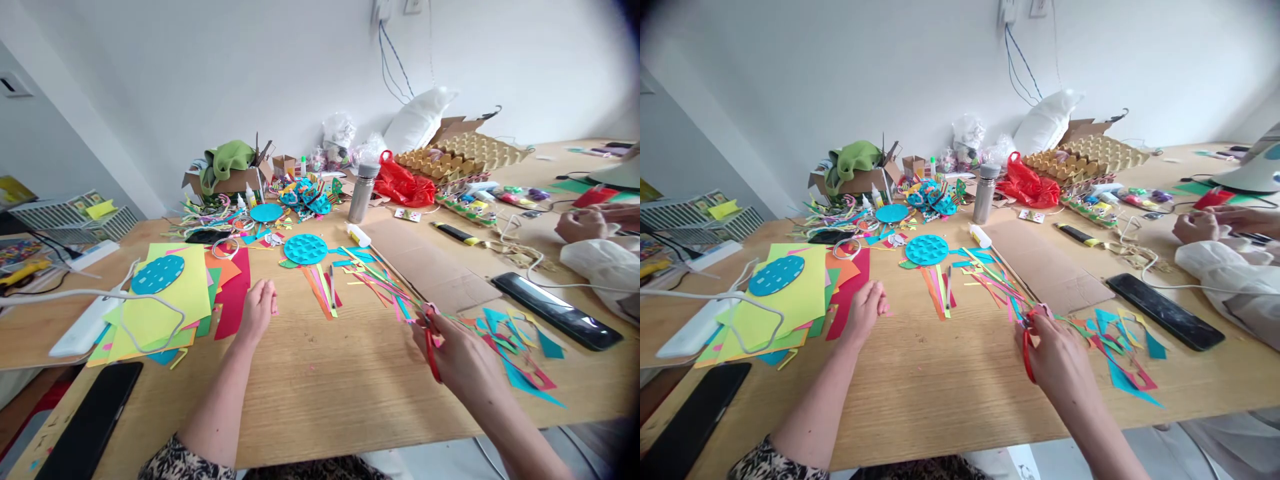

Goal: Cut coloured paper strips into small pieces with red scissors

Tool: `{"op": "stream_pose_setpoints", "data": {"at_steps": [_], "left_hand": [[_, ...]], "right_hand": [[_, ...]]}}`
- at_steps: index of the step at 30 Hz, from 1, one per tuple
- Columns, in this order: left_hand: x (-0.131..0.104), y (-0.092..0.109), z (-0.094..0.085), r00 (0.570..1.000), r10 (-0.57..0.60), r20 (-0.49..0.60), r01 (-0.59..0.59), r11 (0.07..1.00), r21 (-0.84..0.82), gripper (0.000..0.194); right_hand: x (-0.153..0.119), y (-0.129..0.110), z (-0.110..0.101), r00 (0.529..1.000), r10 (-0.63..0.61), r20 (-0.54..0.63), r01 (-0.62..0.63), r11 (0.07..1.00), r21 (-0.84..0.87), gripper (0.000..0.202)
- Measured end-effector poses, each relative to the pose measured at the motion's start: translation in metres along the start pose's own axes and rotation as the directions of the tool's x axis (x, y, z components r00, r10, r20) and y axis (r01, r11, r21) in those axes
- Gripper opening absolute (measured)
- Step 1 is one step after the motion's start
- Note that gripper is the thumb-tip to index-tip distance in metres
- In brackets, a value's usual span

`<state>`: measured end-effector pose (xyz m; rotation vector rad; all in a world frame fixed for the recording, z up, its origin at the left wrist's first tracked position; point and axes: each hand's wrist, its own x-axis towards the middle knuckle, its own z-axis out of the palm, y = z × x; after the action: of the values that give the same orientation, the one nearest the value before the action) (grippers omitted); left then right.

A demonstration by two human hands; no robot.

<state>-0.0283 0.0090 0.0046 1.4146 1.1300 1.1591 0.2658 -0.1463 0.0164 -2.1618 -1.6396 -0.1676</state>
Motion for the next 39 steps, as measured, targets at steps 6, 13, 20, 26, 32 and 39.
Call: {"op": "stream_pose_setpoints", "data": {"at_steps": [6, 13, 20, 26, 32, 39], "left_hand": [[-0.012, 0.008, 0.019, 0.933, -0.180, 0.310, 0.263, 0.932, -0.250, 0.025], [-0.017, 0.007, 0.024, 0.862, -0.317, 0.397, 0.476, 0.775, -0.415, 0.020], [-0.014, 0.004, 0.021, 0.840, -0.265, 0.474, 0.510, 0.685, -0.521, 0.030], [-0.012, 0.000, 0.021, 0.864, -0.235, 0.444, 0.467, 0.702, -0.538, 0.032], [-0.016, 0.008, 0.026, 0.858, -0.188, 0.479, 0.434, 0.765, -0.476, 0.036], [-0.017, 0.009, 0.026, 0.867, -0.185, 0.462, 0.435, 0.733, -0.523, 0.034]], "right_hand": [[0.037, -0.038, 0.017, 0.984, -0.021, 0.176, 0.000, 0.993, 0.116, 0.020], [0.082, -0.077, 0.042, 0.956, -0.049, 0.288, -0.015, 0.976, 0.217, 0.013], [0.082, -0.110, 0.055, 0.986, -0.037, 0.165, -0.077, 0.769, 0.635, 0.018], [0.065, -0.123, 0.057, 0.949, -0.130, 0.287, -0.187, 0.502, 0.844, 0.023], [0.060, -0.123, 0.072, 0.951, -0.137, 0.278, -0.159, 0.554, 0.817, 0.029], [0.061, -0.125, 0.063, 0.940, -0.123, 0.319, -0.233, 0.452, 0.861, 0.024]]}}
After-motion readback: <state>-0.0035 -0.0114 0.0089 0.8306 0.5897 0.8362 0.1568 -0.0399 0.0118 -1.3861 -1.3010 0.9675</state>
